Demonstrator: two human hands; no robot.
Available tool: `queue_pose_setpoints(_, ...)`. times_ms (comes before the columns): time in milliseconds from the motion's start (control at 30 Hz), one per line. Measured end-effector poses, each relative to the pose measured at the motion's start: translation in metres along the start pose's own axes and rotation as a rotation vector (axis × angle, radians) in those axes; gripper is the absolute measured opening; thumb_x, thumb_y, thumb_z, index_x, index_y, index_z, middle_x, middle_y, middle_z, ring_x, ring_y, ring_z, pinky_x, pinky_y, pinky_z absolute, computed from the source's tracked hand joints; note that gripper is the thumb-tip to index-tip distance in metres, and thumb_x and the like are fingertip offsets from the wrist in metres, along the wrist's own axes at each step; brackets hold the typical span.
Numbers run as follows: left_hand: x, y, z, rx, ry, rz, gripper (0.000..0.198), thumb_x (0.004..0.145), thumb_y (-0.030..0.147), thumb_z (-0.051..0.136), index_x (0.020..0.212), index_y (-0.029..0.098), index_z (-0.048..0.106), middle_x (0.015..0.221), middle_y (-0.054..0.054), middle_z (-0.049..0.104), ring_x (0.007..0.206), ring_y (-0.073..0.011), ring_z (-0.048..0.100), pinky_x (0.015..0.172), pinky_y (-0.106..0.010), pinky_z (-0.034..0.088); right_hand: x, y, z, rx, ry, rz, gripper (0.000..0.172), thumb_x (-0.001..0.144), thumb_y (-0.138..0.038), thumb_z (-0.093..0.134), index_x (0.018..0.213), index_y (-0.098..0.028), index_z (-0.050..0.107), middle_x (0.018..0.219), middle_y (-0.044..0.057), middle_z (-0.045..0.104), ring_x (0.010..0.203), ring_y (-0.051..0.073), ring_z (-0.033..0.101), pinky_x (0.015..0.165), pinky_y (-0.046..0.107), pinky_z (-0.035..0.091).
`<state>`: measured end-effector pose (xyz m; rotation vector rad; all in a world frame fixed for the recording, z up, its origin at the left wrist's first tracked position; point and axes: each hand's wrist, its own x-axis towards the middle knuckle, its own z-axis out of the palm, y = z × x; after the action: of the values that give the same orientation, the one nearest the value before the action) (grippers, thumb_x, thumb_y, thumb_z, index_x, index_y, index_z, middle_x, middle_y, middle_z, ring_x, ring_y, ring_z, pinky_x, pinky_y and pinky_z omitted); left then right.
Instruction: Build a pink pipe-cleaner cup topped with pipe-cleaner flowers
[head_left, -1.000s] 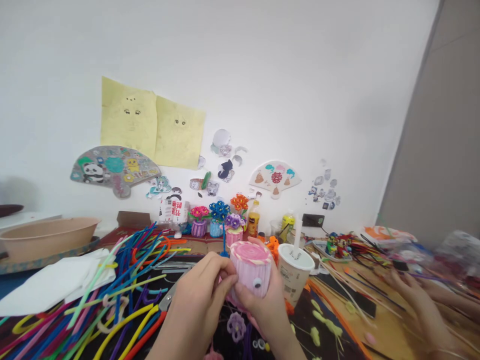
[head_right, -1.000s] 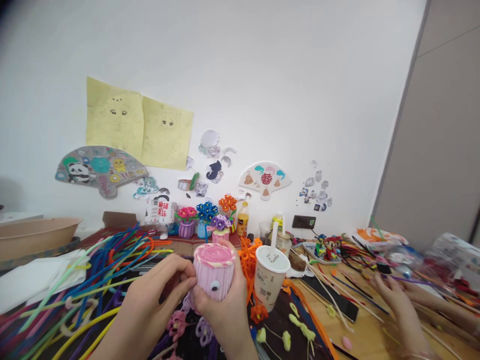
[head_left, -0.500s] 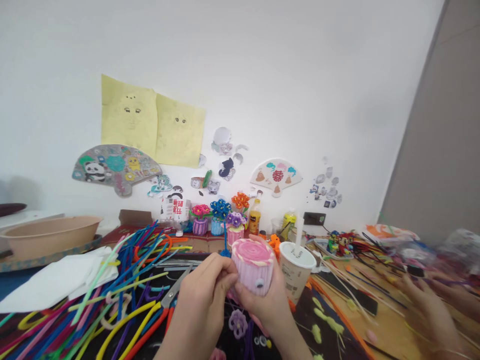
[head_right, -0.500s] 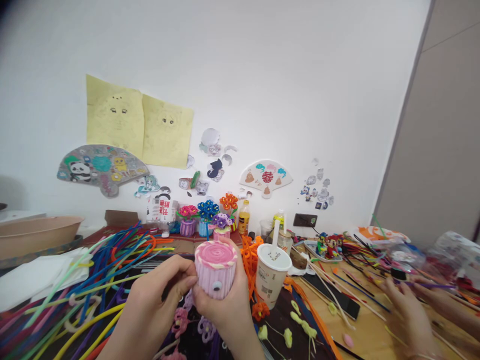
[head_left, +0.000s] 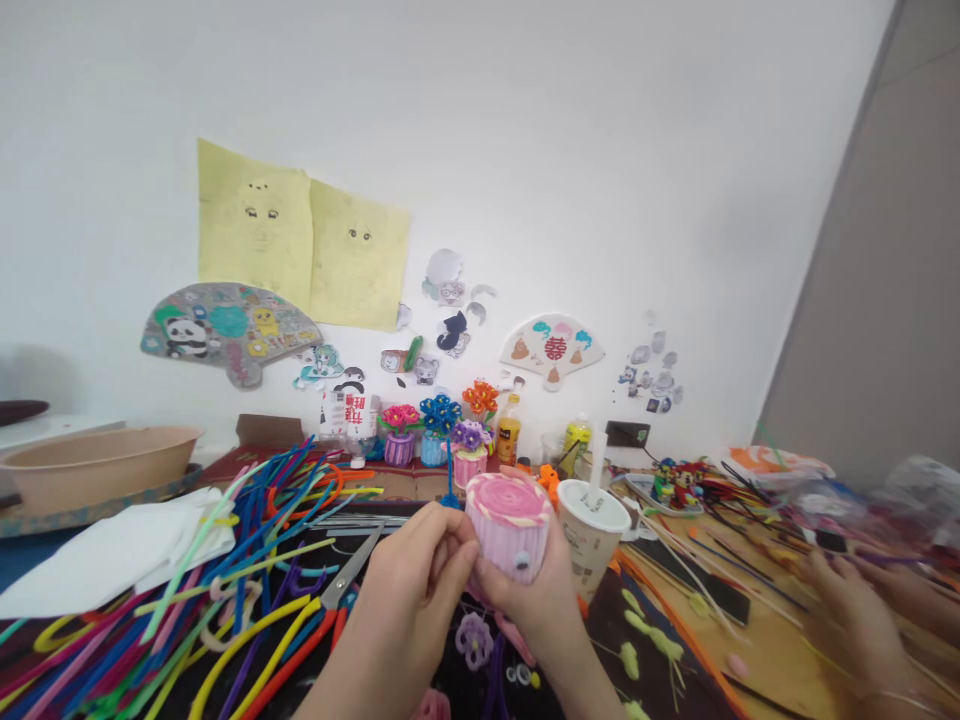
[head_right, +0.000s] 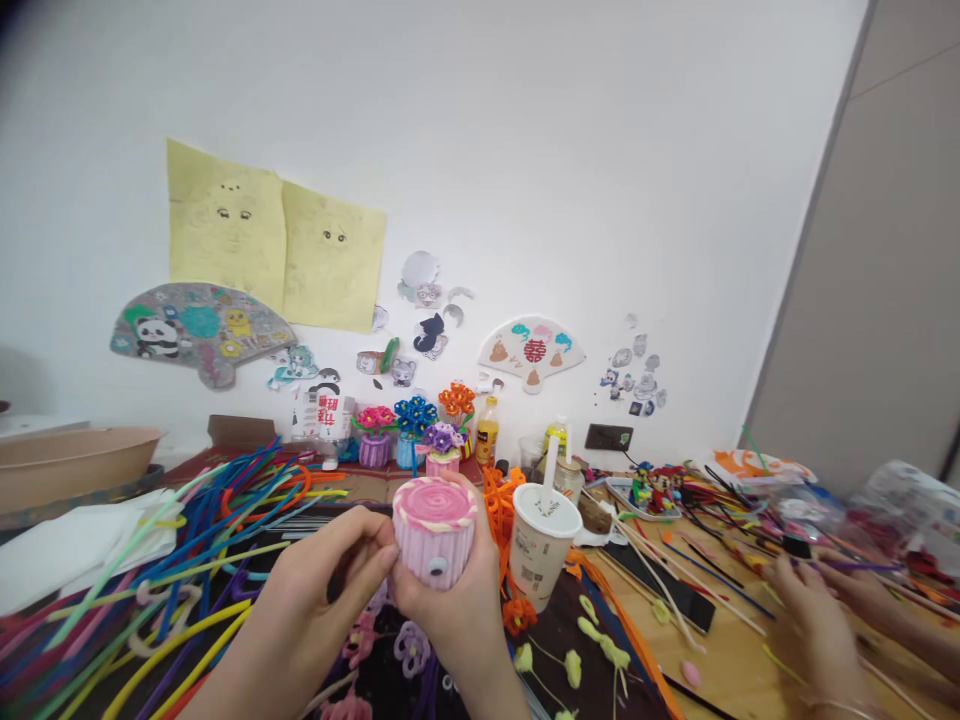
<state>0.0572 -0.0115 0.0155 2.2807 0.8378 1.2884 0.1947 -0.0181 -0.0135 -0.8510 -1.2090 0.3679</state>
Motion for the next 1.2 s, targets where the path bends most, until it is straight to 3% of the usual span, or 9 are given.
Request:
queue_pose_setpoints(267,0.002,-0.003,0.005,-0.348,-0.073,-0.209,0.024,0.088,0.039,0.046,0.075,0.019,0.051,0.066,0.002,0.047,0.061,-0.0134,0.041,0.056,-0.023,0.033,0.002,-0.001,-0.003,-0.163,-0.015,-0.106,0.069,0.058,-0.014,0.071,0.124,-0.018,0.049,0.125,0.013,0.060,0.112,0.028,0.059,0.093,0.036,0.050)
queue_pose_setpoints(433,0.004,0.000,0.004,-0.509,-0.105,-0.265,0.026,0.083,0.041,0.051,0.074,0.017,0.051,0.069,0.001,0.049,0.065,-0.0138,0.044,0.061,-0.024,0.037,0.003,-0.002,-0.005,-0.285,0.003,-0.127,0.075,0.056,-0.013,0.070,0.127,-0.019,0.047,0.123,0.012,0.061,0.109,0.029,0.060,0.090,0.037,0.050)
queue_pose_setpoints(533,0.006,0.000,0.000,-0.558,-0.043,-0.285,0.025,0.081,0.041,0.055,0.073,0.017,0.052,0.065,0.004,0.045,0.059,-0.0112,0.042,0.056,-0.021,0.036,0.005,-0.002,-0.007,-0.277,0.028,-0.072,0.073,0.057,-0.017,0.072,0.125,-0.019,0.047,0.120,0.012,0.062,0.109,0.029,0.060,0.093,0.039,0.047)
queue_pose_setpoints(633,0.006,-0.003,-0.005,-0.434,0.076,-0.284,0.024,0.082,0.041,0.055,0.074,0.018,0.055,0.058,0.006,0.042,0.050,-0.0095,0.038,0.048,-0.020,0.032,0.005,-0.001,-0.007,-0.136,0.063,-0.034,0.068,0.058,-0.020,0.071,0.122,-0.018,0.049,0.119,0.013,0.063,0.111,0.029,0.059,0.096,0.040,0.045)
queue_pose_setpoints(733,0.005,-0.004,-0.006,-0.184,0.137,-0.144,0.019,0.086,0.033,0.053,0.076,0.019,0.061,0.060,0.004,0.053,0.051,-0.0107,0.046,0.049,-0.020,0.035,0.004,0.000,-0.005,-0.003,0.018,0.040,0.064,0.058,-0.025,0.070,0.119,-0.018,0.051,0.120,0.013,0.062,0.108,0.029,0.060,0.092,0.039,0.048)
queue_pose_setpoints(933,0.000,-0.004,-0.001,0.216,0.278,0.344,0.015,0.089,0.012,0.049,0.087,0.017,0.063,0.082,-0.003,0.067,0.075,-0.0133,0.063,0.068,-0.022,0.047,0.004,0.000,0.000,-0.008,0.001,0.100,0.068,0.057,-0.027,0.069,0.121,-0.017,0.049,0.121,0.015,0.061,0.103,0.031,0.062,0.094,0.043,0.046)
queue_pose_setpoints(1200,-0.004,-0.004,-0.002,0.481,0.347,0.556,0.017,0.089,0.010,0.046,0.089,0.014,0.063,0.078,-0.006,0.069,0.068,-0.0173,0.064,0.062,-0.028,0.053,0.002,-0.003,0.001,-0.063,-0.008,0.063,0.067,0.060,-0.025,0.072,0.123,-0.019,0.049,0.118,0.013,0.063,0.110,0.030,0.059,0.095,0.041,0.047)
